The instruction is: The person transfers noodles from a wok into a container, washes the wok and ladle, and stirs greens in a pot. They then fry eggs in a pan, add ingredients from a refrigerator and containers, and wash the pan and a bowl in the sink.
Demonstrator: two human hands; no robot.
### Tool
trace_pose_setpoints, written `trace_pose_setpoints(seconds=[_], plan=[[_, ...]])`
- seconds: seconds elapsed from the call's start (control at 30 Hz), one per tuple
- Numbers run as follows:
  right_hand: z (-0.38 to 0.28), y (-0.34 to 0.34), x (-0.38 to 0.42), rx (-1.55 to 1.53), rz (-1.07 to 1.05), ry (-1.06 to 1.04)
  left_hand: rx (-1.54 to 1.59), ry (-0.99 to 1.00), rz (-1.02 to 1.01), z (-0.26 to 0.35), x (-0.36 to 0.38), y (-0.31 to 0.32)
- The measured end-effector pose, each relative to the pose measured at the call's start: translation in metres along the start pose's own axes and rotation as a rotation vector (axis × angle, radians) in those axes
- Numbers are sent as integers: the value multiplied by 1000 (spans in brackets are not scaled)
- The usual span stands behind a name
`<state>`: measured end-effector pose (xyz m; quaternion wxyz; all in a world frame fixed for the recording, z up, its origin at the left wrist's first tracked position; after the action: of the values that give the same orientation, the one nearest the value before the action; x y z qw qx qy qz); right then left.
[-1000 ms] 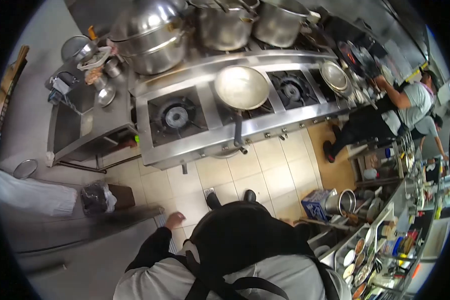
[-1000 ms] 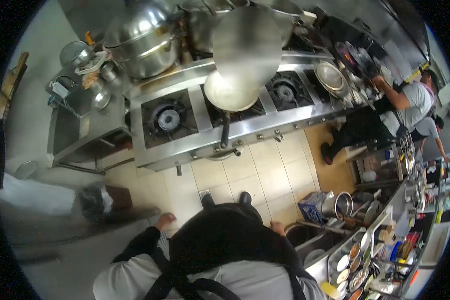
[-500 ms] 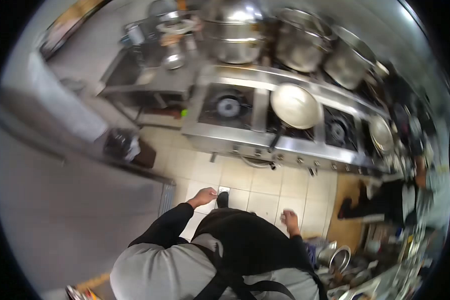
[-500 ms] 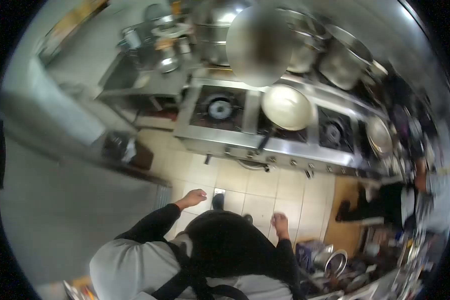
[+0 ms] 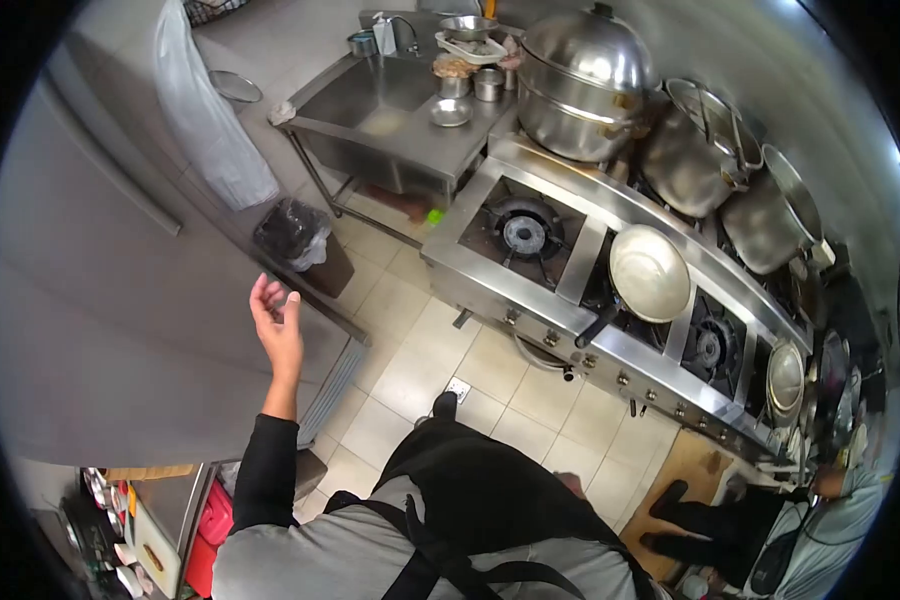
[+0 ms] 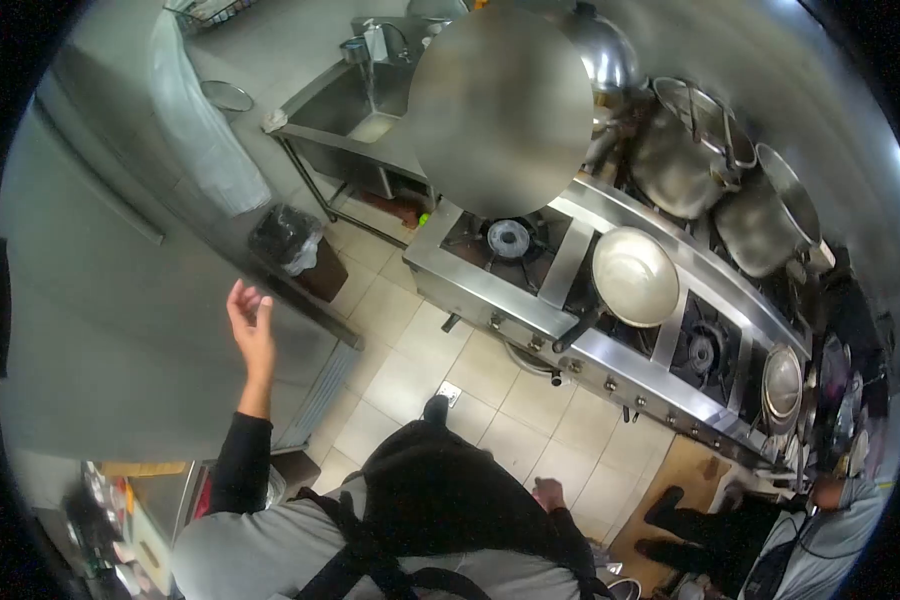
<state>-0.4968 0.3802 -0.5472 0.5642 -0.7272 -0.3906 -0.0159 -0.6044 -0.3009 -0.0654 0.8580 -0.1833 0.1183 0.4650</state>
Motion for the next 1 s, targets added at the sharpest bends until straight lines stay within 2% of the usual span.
trace_pose_setpoints(seconds=[0.03,0.07,0.1,0.13,0.17,0.2,0.23,0.27,0.3,0.33,0.37,0.4,0.47,0.57,0.67,0.73,0.87,0.93,1.0], plan=[[14,-40,-10,-602,67,244,61,-11,-56,-1,-5,10],[43,-19,-24,-1411,80,703,114,-23,-103,-2,-8,22],[34,-64,-36,-1418,261,703,70,-110,-221,-6,-6,40],[-5,-144,-40,-1408,426,677,-12,-64,-321,-21,1,58],[-22,-180,-48,-1445,496,610,-80,23,-400,-18,17,76],[-29,-201,-68,-1485,537,525,-127,-132,-530,-42,38,102],[-30,-204,-91,-1554,439,422,276,-295,-696,-104,73,140],[-21,-203,-108,-1615,325,342,152,59,-691,-86,97,157],[-20,-201,-120,-1378,305,267,175,-136,-867,-77,125,172],[-22,-204,-131,-1154,307,183,38,-107,-1002,-53,142,175],[-24,-199,-141,-1052,239,190,19,-68,-1094,-46,164,181],[-30,-188,-158,-1040,138,234,-47,5,-1110,-39,179,182],[-41,-174,-184,-1012,-24,289,43,-83,-1096,-33,203,167],[-59,-185,-237,-916,-201,252,-36,-196,-898,-28,212,123],[-97,-200,-297,-776,-356,138,-179,-353,-516,-39,222,54],[-131,-205,-329,-677,-442,53,-162,-436,-217,-24,238,-7],[-218,-199,-364,-515,-587,-102,30,-562,600,-37,330,-121],[-259,-192,-368,-447,-650,-172,-30,-668,1001,-35,408,-181],[-294,-178,-366,-392,-716,-236,-8,-684,1406,-20,498,-222]])
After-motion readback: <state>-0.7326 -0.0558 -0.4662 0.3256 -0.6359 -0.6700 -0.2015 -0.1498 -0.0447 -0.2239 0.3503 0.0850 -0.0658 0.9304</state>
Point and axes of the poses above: each hand's wrist, its own x-axis away from the middle knuckle, its own y-axis out of the palm, z = x × y, the point moved 8 cm from there along -x, towards the middle knuckle, and after that the axes turned 4 degrees about -y, right-handed, at the moved point
